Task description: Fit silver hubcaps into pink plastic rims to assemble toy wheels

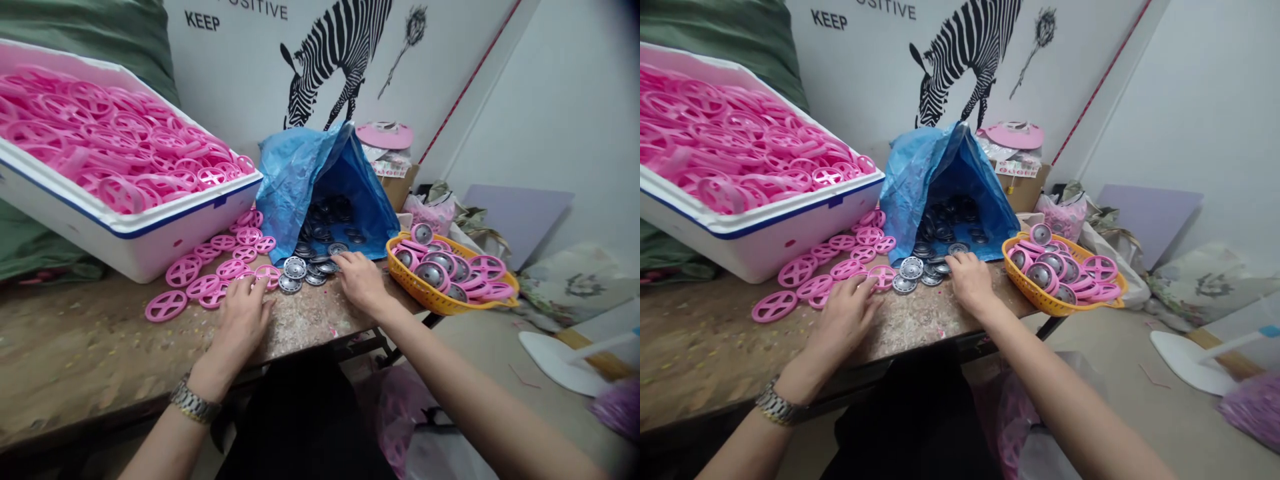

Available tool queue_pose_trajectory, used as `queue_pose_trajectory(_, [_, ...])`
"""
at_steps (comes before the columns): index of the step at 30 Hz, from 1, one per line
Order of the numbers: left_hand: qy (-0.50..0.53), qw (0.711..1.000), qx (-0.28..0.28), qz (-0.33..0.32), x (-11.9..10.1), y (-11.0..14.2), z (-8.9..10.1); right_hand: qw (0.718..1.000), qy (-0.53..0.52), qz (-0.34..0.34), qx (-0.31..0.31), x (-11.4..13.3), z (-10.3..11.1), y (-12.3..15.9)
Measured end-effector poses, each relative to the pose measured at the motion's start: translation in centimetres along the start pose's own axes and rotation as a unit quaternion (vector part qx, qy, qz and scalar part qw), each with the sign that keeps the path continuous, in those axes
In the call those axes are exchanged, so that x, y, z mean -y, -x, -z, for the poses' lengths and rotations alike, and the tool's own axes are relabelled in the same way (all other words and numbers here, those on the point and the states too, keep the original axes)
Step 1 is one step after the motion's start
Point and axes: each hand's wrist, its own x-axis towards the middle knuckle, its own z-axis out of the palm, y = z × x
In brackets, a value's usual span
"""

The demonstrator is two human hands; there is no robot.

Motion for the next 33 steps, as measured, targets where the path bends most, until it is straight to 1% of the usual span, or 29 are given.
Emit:
queue_pose_trajectory(3, [-0.033, 0.999, 0.01, 0.006, -0.1, -0.4, 0.2, 0.997, 0.063, -0.019, 0.028, 0.5, -1.0, -1.4])
queue_pose_trajectory(5, [-0.049, 0.999, 0.017, 0.016, -0.2, -0.9, 0.1, 0.995, 0.082, -0.031, 0.041, 0.5, -1.6, -2.4])
queue_pose_trajectory(8, [-0.071, 0.997, 0.032, 0.028, -0.2, -1.8, -0.1, 0.994, 0.085, -0.038, 0.05, 0.3, -2.5, -3.5])
queue_pose_trajectory(12, [-0.091, 0.995, 0.044, 0.018, -0.1, -3.1, -0.6, 0.995, 0.083, -0.028, 0.055, -0.1, -3.1, -3.9])
queue_pose_trajectory(17, [-0.095, 0.993, 0.067, 0.005, 0.2, -4.3, -1.7, 0.996, 0.073, -0.021, 0.048, -0.7, -3.5, -3.6])
queue_pose_trajectory(22, [-0.093, 0.99, 0.104, 0.017, 0.4, -4.9, -2.6, 0.997, 0.056, -0.024, 0.038, -1.0, -3.9, -4.3])
queue_pose_trajectory(27, [-0.075, 0.991, 0.11, 0.015, 0.8, -4.8, -2.3, 0.999, 0.019, -0.023, 0.018, -0.8, -4.0, -4.7])
queue_pose_trajectory(33, [-0.021, 0.991, 0.128, -0.015, 1.9, -4.4, -1.9, 0.996, -0.061, -0.056, -0.036, -0.8, -2.9, -3.7])
